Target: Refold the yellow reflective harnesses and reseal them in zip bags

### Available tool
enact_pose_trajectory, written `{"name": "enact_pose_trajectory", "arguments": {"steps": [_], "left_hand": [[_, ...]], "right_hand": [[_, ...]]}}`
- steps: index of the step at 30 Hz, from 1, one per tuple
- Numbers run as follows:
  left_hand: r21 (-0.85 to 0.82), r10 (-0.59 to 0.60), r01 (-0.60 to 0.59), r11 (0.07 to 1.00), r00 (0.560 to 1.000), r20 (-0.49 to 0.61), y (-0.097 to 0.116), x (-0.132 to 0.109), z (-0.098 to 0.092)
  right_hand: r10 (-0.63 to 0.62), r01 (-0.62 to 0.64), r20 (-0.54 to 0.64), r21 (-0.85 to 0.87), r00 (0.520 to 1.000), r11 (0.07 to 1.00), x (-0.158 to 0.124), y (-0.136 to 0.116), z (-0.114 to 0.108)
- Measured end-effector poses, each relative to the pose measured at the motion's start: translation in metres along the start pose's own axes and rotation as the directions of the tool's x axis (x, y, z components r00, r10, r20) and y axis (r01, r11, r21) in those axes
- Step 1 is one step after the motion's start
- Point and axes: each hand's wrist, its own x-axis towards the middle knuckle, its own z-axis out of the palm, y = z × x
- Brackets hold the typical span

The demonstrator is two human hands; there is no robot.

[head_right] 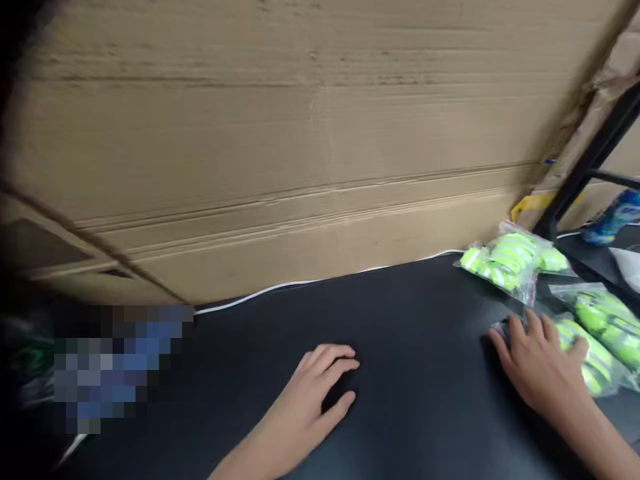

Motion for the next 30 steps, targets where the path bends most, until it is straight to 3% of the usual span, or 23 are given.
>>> {"name": "enact_pose_trajectory", "arguments": {"steps": [4,10,13,17,21,26,30], "left_hand": [[0.022,0.033,-0.032,0.999,0.998,-0.05,0.001,-0.001,0.003],[0.034,0.056,-0.054,0.998,0.996,-0.07,0.005,-0.002,0.002],[0.039,0.061,-0.058,0.998,0.996,-0.069,0.005,-0.002,0.002],[0.033,0.068,-0.066,0.997,0.996,-0.063,0.005,-0.002,0.002],[0.019,0.068,-0.067,0.998,0.996,-0.051,0.006,-0.001,0.002],[-0.005,0.062,-0.062,0.998,0.997,-0.051,0.009,-0.002,0.0],[-0.039,0.063,-0.066,0.997,0.996,-0.063,0.011,-0.003,-0.002]], "right_hand": [[0.161,-0.146,-0.181,0.095,0.97,0.985,0.025,-0.001,0.005],[0.256,-0.182,-0.256,0.281,0.932,0.942,0.051,0.005,0.01],[0.223,-0.131,-0.292,0.305,0.93,0.943,0.059,0.004,0.009],[0.294,-0.172,-0.264,0.405,0.918,0.898,0.078,0.012,-0.003],[0.435,-0.277,-0.228,0.503,0.871,0.819,0.121,0.025,-0.023],[0.536,-0.431,-0.006,0.587,0.844,0.685,0.172,0.018,-0.036],[0.509,-0.353,-0.12,0.587,0.852,0.729,0.178,-0.002,-0.037]]}}
